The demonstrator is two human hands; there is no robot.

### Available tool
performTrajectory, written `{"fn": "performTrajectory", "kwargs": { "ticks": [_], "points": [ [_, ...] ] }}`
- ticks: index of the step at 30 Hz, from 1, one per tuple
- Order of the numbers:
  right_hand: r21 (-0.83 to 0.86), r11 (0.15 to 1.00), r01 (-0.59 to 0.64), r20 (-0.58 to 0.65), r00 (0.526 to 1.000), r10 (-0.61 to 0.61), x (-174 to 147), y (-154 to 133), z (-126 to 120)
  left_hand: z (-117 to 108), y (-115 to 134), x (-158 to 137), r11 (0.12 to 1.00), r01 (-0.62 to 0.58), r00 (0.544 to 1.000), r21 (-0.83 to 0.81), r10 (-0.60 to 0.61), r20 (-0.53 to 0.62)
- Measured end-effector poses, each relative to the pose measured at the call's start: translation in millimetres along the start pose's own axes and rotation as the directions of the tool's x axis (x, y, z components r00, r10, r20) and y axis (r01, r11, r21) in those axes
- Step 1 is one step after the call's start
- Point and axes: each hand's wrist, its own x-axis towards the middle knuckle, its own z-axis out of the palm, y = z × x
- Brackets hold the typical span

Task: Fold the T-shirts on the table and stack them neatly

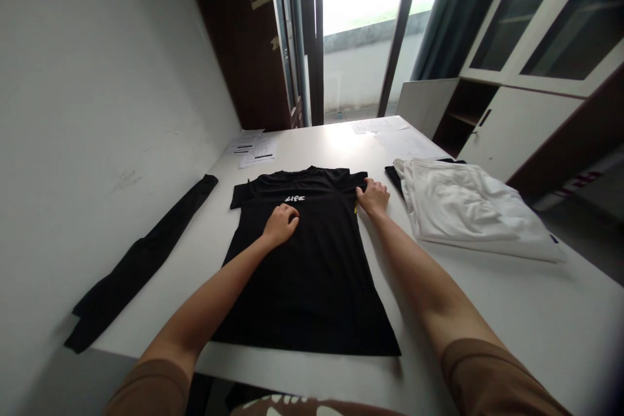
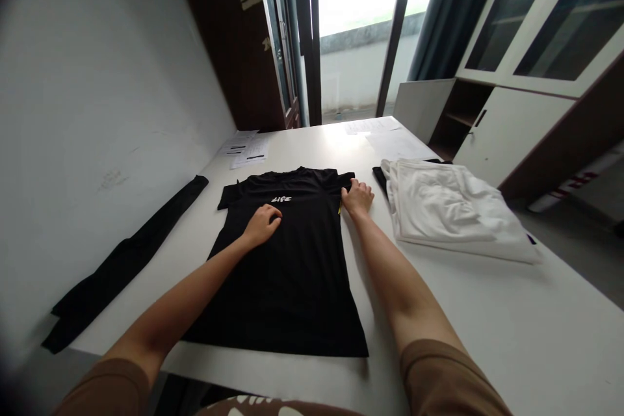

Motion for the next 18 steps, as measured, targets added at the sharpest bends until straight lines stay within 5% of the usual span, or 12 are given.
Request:
{"fn": "performTrajectory", "kwargs": {
  "ticks": [8, 12, 18],
  "points": [
    [0.068, 0.998, -0.011, 0.038, 0.999, 0.009, 6, 3, -12, 23, -64, 98, 0.986, 0.112, 0.994, 0.121, -0.112, -0.007],
    [0.091, 0.993, -0.077, -0.034, 0.996, 0.08, 8, 12, -15, 31, -87, 129, 0.977, 0.139, 0.99, 0.162, -0.141, 0.007],
    [0.079, 0.997, 0.027, -0.137, 0.99, -0.016, 18, 10, -1, 50, -123, 159, 0.959, 0.205, 0.969, 0.196, -0.226, 0.094]
  ]
}}
